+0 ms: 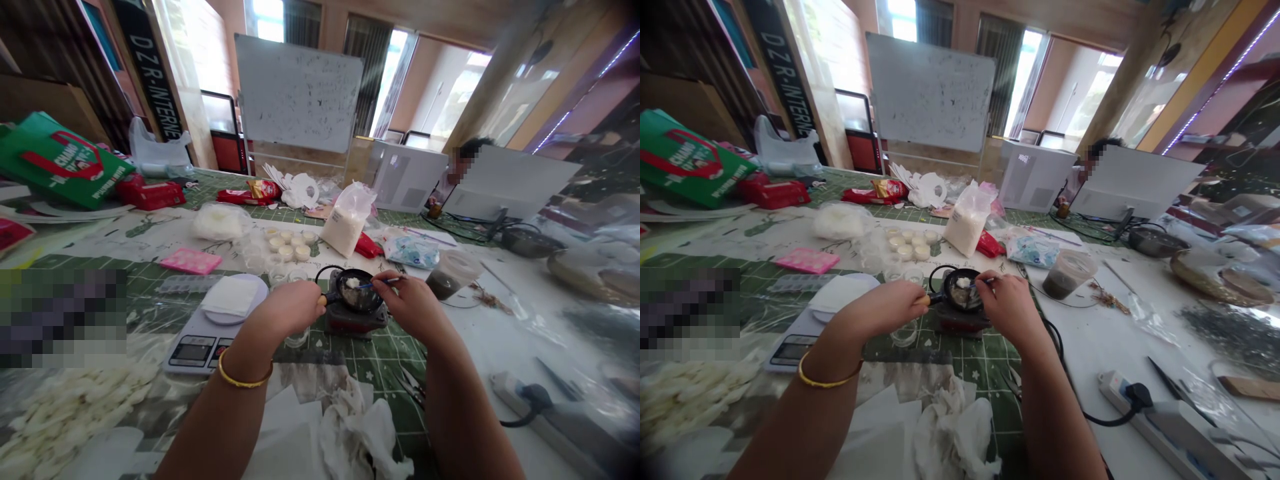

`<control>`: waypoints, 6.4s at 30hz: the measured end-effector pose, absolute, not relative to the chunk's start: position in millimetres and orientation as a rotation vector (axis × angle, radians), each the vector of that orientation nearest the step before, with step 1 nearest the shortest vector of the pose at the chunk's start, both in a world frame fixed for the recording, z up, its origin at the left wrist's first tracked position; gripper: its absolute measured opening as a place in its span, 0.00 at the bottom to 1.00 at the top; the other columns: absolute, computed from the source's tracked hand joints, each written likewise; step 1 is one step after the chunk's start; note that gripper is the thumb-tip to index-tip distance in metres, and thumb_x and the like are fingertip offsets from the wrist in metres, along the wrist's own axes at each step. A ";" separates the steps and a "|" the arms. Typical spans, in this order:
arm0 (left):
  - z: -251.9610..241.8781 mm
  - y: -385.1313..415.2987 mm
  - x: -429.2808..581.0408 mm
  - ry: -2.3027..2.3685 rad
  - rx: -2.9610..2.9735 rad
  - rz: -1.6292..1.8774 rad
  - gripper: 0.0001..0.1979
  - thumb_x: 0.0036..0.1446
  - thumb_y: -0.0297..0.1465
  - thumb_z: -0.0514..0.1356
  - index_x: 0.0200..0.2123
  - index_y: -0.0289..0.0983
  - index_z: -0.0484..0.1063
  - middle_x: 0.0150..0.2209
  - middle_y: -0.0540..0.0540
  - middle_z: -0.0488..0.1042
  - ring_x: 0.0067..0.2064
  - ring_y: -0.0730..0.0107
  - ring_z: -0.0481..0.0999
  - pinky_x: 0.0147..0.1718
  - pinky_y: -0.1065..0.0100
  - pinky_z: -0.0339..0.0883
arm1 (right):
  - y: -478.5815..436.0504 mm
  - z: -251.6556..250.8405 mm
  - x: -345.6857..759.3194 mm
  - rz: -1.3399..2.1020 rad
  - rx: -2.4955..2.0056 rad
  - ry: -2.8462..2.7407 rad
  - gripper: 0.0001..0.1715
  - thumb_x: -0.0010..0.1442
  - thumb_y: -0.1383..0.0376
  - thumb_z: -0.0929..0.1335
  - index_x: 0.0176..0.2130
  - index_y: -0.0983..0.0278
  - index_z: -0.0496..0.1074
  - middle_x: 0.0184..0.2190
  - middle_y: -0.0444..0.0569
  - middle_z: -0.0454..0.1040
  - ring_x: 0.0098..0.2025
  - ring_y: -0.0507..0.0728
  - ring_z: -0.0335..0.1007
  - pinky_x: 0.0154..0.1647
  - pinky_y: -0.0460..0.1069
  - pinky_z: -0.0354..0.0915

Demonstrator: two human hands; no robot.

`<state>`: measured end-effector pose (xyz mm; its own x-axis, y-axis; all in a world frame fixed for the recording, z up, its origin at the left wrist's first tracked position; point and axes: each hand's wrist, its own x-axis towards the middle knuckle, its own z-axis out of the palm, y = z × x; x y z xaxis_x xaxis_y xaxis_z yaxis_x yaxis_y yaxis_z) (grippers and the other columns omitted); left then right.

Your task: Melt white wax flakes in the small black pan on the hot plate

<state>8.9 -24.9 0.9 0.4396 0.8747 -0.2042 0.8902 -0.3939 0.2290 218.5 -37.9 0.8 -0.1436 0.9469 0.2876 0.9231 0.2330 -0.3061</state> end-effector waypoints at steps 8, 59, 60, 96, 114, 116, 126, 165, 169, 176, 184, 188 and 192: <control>0.3 -24.6 9.2 1.529 2.379 -0.093 0.13 0.52 0.37 0.48 0.26 0.36 0.68 0.27 0.45 0.70 0.26 0.68 0.67 0.23 0.69 0.53 | -40.5 1.5 219.0 0.088 -1.691 -2.045 0.16 0.57 0.57 0.58 0.36 0.59 0.71 0.23 0.44 0.73 0.30 0.55 0.67 0.34 0.49 0.56; 1.6 -25.1 9.9 1.517 2.374 -0.117 0.14 0.52 0.37 0.49 0.27 0.36 0.69 0.28 0.43 0.72 0.28 0.67 0.69 0.25 0.69 0.55 | -44.7 6.0 228.1 0.167 -1.726 -2.119 0.20 0.58 0.56 0.56 0.36 0.60 0.72 0.28 0.46 0.74 0.33 0.55 0.67 0.34 0.49 0.57; 1.3 -25.1 9.7 1.519 2.379 -0.113 0.13 0.52 0.37 0.49 0.27 0.36 0.69 0.28 0.44 0.72 0.28 0.67 0.69 0.25 0.69 0.55 | -45.8 6.7 227.7 0.176 -1.713 -2.136 0.20 0.58 0.56 0.56 0.35 0.60 0.72 0.27 0.45 0.74 0.32 0.55 0.67 0.34 0.48 0.57; -1.3 -23.9 8.9 1.511 2.396 -0.077 0.13 0.52 0.37 0.49 0.24 0.36 0.67 0.26 0.45 0.71 0.26 0.68 0.68 0.23 0.69 0.53 | -48.0 7.9 224.5 0.241 -1.655 -2.154 0.20 0.58 0.55 0.57 0.30 0.61 0.73 0.30 0.45 0.75 0.32 0.55 0.68 0.34 0.48 0.58; 0.2 -25.0 8.8 1.517 2.375 -0.079 0.13 0.52 0.36 0.48 0.24 0.36 0.66 0.26 0.45 0.70 0.26 0.69 0.67 0.23 0.69 0.52 | -46.5 7.4 224.0 0.233 -1.622 -2.119 0.20 0.58 0.57 0.58 0.30 0.61 0.73 0.31 0.46 0.75 0.31 0.54 0.68 0.34 0.48 0.58; 0.0 -24.8 8.8 1.517 2.364 -0.098 0.13 0.52 0.37 0.48 0.24 0.36 0.66 0.27 0.45 0.70 0.27 0.69 0.67 0.24 0.69 0.53 | -45.7 6.6 223.9 0.194 -1.648 -2.085 0.20 0.58 0.56 0.57 0.30 0.61 0.74 0.30 0.46 0.74 0.31 0.54 0.68 0.33 0.48 0.58; -0.2 -23.9 9.8 1.515 2.378 -0.097 0.13 0.52 0.37 0.48 0.24 0.37 0.67 0.27 0.45 0.70 0.26 0.69 0.67 0.23 0.69 0.53 | -41.6 2.8 223.9 0.157 -1.626 -2.054 0.19 0.58 0.57 0.58 0.30 0.61 0.73 0.29 0.44 0.75 0.32 0.54 0.69 0.33 0.47 0.57; -1.7 -19.6 9.6 1.511 2.386 -0.100 0.16 0.52 0.40 0.48 0.24 0.36 0.68 0.26 0.45 0.70 0.25 0.70 0.67 0.22 0.70 0.52 | -35.1 -4.0 223.0 0.071 -1.700 -2.067 0.18 0.57 0.56 0.57 0.34 0.59 0.72 0.24 0.45 0.73 0.29 0.55 0.67 0.32 0.48 0.56; -3.2 -19.3 10.0 1.517 2.391 -0.092 0.15 0.52 0.39 0.49 0.24 0.36 0.68 0.26 0.45 0.70 0.26 0.69 0.68 0.22 0.70 0.53 | -35.1 -5.4 219.8 0.074 -1.658 -2.007 0.17 0.57 0.57 0.58 0.38 0.58 0.71 0.25 0.45 0.73 0.29 0.55 0.66 0.31 0.48 0.56; -3.6 -19.1 11.6 1.525 2.383 -0.119 0.14 0.51 0.38 0.49 0.27 0.36 0.70 0.28 0.45 0.72 0.26 0.69 0.68 0.23 0.69 0.54 | -40.5 -1.9 218.4 0.087 -1.660 -2.103 0.15 0.57 0.58 0.59 0.36 0.58 0.71 0.23 0.43 0.72 0.29 0.54 0.66 0.32 0.48 0.56; -5.4 -17.1 9.2 1.528 2.390 -0.107 0.14 0.51 0.39 0.49 0.26 0.37 0.69 0.27 0.45 0.71 0.25 0.70 0.67 0.22 0.70 0.53 | -41.8 2.1 218.5 0.130 -1.670 -2.118 0.16 0.57 0.58 0.58 0.33 0.60 0.72 0.20 0.43 0.72 0.25 0.53 0.67 0.30 0.47 0.56; -4.3 -17.4 8.8 1.503 2.395 -0.106 0.13 0.51 0.38 0.50 0.25 0.37 0.68 0.27 0.45 0.71 0.25 0.69 0.67 0.22 0.70 0.53 | -41.0 0.9 221.7 0.084 -1.710 -2.044 0.18 0.57 0.56 0.58 0.33 0.60 0.72 0.26 0.45 0.74 0.30 0.55 0.68 0.32 0.48 0.57; -2.7 -18.7 10.0 1.524 2.388 -0.103 0.13 0.51 0.38 0.50 0.25 0.36 0.68 0.27 0.45 0.71 0.26 0.69 0.68 0.23 0.70 0.54 | -38.7 -1.7 220.4 0.099 -1.676 -2.022 0.17 0.57 0.56 0.58 0.38 0.58 0.71 0.23 0.44 0.72 0.31 0.55 0.67 0.33 0.48 0.58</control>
